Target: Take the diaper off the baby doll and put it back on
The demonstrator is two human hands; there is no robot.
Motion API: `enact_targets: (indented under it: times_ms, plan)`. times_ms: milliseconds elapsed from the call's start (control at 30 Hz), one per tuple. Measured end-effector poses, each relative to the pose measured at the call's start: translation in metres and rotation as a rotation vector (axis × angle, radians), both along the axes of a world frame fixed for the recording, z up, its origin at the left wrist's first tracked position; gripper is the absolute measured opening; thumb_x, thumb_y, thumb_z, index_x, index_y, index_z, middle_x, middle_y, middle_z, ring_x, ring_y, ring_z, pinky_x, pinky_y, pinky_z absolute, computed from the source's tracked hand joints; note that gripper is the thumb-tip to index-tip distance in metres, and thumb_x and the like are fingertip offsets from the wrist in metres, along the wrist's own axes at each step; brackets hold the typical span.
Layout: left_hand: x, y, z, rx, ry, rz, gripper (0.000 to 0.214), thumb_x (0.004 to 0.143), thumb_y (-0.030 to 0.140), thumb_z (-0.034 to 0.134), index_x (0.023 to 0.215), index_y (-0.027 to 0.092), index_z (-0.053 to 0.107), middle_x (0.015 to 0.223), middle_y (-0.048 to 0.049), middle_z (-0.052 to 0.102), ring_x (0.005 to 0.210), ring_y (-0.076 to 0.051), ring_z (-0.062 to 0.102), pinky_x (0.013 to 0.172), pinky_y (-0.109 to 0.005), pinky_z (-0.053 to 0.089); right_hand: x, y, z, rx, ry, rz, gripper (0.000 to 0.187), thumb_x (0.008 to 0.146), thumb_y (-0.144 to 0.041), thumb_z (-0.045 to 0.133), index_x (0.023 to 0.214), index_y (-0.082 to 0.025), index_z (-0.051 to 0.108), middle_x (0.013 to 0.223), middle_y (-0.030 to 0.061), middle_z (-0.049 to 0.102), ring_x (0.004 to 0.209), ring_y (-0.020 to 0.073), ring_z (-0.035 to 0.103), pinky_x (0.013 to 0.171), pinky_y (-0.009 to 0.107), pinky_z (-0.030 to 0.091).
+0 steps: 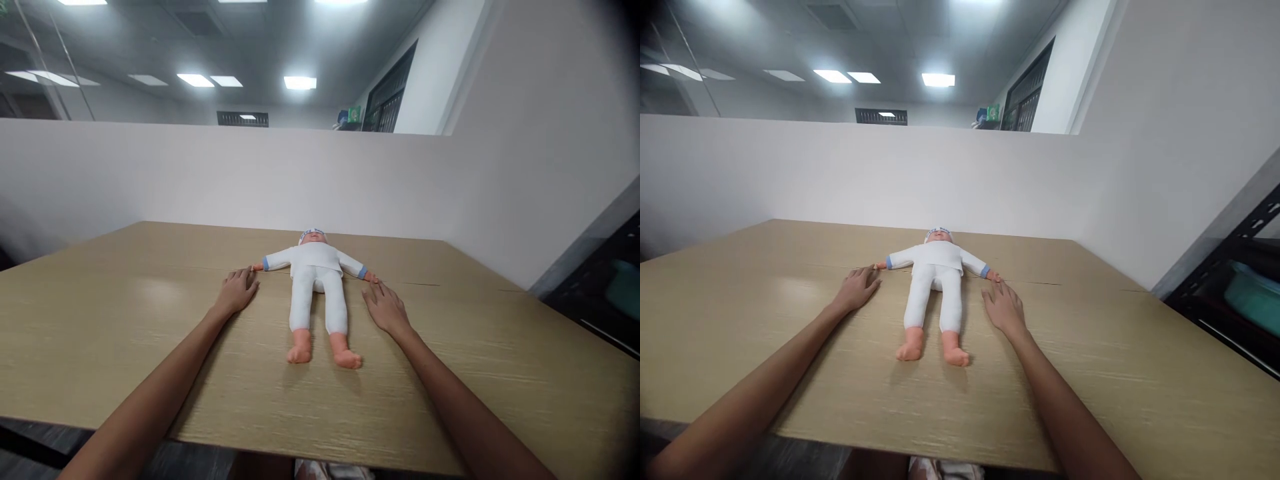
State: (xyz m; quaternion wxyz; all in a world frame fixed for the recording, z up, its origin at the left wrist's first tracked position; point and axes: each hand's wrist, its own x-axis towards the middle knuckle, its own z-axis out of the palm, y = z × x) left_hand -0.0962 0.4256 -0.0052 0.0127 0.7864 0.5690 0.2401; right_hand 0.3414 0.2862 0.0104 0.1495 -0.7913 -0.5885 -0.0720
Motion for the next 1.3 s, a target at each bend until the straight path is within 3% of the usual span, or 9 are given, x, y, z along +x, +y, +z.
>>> enact_targets:
  times_ms: [200, 467, 1100, 1300]
  plan:
    - [-0.001, 0.004, -0.002, -0.022, 0.035, 0.003, 0.065, 0.106, 0.051, 0.043, 0.164, 0.021, 0.045, 0.162, -0.0151, 0.056, 0.146, -0.039, 0.049, 0.115, -0.054, 0.044, 0.001, 0.006, 0.003, -0.073, 0.016, -0.008, 0.075, 0.112, -0.055, 0.019, 0.171, -0.010, 0.033, 0.179, 0.0145, 0.030, 0.164, 0.0306, 0.033, 0.133, 0.050, 0.027]
    - [-0.005, 0.010, -0.006, -0.040, 0.040, 0.010, 0.071, 0.105, 0.054, 0.042, 0.166, 0.018, 0.041, 0.161, -0.0176, 0.057, 0.145, -0.041, 0.049, 0.116, -0.057, 0.042, 0.003, 0.011, 0.002, -0.103, 0.030, -0.018, 0.075, 0.112, -0.053, 0.018, 0.173, -0.011, 0.028, 0.181, 0.0134, 0.025, 0.166, 0.0277, 0.028, 0.134, 0.049, 0.023]
    - [-0.005, 0.008, -0.003, -0.030, 0.029, 0.008, 0.068, 0.104, 0.054, 0.044, 0.164, 0.023, 0.044, 0.158, -0.0172, 0.059, 0.142, -0.041, 0.051, 0.114, -0.056, 0.043, 0.012, 0.021, 0.000, -0.082, 0.067, 0.002, 0.073, 0.111, -0.051, 0.027, 0.172, -0.012, 0.028, 0.181, 0.0151, 0.024, 0.167, 0.0282, 0.026, 0.135, 0.053, 0.021]
    - [-0.005, 0.008, -0.004, -0.028, 0.028, 0.021, 0.070, 0.104, 0.056, 0.042, 0.163, 0.019, 0.045, 0.158, -0.0197, 0.058, 0.141, -0.041, 0.051, 0.115, -0.056, 0.042, 0.014, 0.019, -0.003, -0.031, 0.068, -0.019, 0.074, 0.109, -0.054, 0.035, 0.170, -0.013, 0.032, 0.179, 0.0171, 0.030, 0.162, 0.0331, 0.035, 0.131, 0.050, 0.028]
